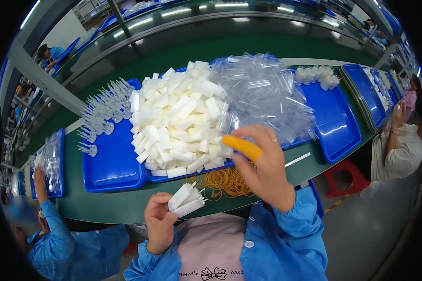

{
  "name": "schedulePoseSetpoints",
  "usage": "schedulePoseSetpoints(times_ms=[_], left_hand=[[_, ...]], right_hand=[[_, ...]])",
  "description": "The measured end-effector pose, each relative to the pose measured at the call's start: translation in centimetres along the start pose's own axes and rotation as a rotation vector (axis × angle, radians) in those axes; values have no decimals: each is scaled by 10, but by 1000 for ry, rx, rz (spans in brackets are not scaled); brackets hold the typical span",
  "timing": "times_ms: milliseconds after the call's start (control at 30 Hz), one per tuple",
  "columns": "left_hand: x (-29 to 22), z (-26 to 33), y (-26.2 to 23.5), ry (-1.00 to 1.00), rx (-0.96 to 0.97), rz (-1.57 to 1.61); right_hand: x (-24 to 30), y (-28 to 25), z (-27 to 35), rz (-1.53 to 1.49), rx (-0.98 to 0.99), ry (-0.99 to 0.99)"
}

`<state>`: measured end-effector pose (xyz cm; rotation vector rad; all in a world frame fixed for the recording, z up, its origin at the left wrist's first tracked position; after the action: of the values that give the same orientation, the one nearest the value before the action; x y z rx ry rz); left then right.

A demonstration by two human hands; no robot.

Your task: The person assembles small white cylindrical components by inserting them into a clear plastic holder. They use a yellow rubber band to secure the components in the holder and then place the finished unit onto a blue tray. The process is repeated multiple times with the person picking up new components and rubber bands from the table.

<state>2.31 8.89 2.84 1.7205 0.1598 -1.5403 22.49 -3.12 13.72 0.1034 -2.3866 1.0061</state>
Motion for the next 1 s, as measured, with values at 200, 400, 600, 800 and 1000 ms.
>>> schedulePoseSetpoints(times_ms=[200,400,600,800,1000], left_hand=[[-3,2,7,1,36,23],[-1,4,2,1,27,16],[0,6,-5,12,4,9],[-19,11,8,308,-6,-419],[-31,11,22,431,27,-570]], right_hand=[[-17,32,-14,460,101,-364],[-29,30,-19,296,65,-312],[-51,4,0,-694,-205,374],[-15,24,35,-1039,-126,520],[-14,47,48,-1070,-49,619]])
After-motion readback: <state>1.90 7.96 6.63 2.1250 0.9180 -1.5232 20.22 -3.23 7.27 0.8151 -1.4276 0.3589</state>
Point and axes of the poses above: each hand's wrist, its own z-axis away from the middle knuckle, its own y-axis out of the palm, x = y × z, the point moved 8 cm from there along -z, towards the middle knuckle, and after that the axes turned 1 degree about -y, right-handed, at the moved point
